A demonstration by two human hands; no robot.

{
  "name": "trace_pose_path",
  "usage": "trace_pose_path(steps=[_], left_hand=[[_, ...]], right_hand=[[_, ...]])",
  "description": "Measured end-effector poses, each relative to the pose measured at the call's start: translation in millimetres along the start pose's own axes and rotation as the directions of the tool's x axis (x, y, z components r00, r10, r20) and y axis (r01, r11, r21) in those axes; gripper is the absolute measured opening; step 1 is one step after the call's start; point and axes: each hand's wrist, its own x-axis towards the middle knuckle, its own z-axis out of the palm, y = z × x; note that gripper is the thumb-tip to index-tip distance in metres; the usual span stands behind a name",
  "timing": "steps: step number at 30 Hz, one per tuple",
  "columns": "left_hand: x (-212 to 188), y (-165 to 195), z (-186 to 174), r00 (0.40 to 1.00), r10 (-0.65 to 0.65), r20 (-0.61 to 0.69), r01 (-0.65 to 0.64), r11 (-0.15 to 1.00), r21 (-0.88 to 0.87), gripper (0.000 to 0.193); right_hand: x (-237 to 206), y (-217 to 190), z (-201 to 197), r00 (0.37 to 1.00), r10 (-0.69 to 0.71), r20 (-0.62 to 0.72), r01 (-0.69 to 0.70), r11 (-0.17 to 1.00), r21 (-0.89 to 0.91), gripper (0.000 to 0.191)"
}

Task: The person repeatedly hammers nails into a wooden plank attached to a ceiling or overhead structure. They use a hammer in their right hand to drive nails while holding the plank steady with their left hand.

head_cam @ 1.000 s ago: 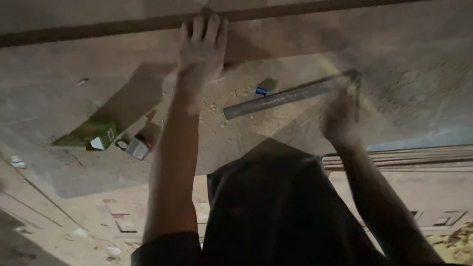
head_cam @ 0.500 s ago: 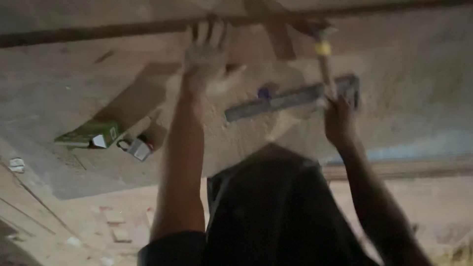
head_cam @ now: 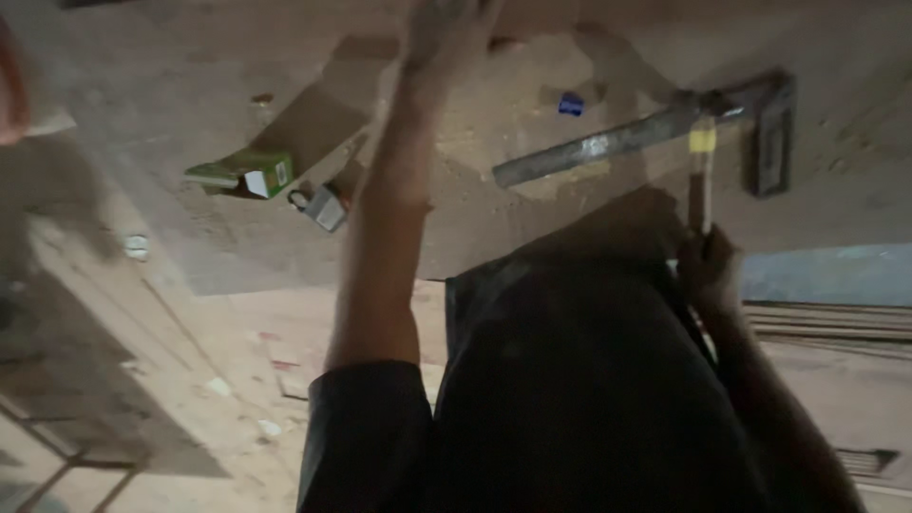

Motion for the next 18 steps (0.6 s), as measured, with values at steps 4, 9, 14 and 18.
trace_pose_path(steps=[4,9,14,18], left_hand=[[-50,-41,-22,0.971,-0.077,-0.227,0.104,0.989,0.107,0.058],[-44,-5,-22,0.748,0.355,-0.560,-0.251,0.934,0.255,0.071],[33,104,17,0.772,0.220,-0.596,-0.181,0.975,0.126,0.067],[40,114,19,0.689,0.243,-0.683,-0.173,0.970,0.170,0.070]], right_hand=[[1,-3,8,0.998,-0.035,0.046,0.034,0.999,0.024,0.034],[29,-82,7,0.994,0.104,0.011,-0.105,0.986,0.131,0.027],[35,-128,-27,1.000,0.027,0.004,-0.027,0.939,0.343,0.030],[32,-141,-28,0.998,0.005,-0.058,0.010,0.968,0.251,0.032]])
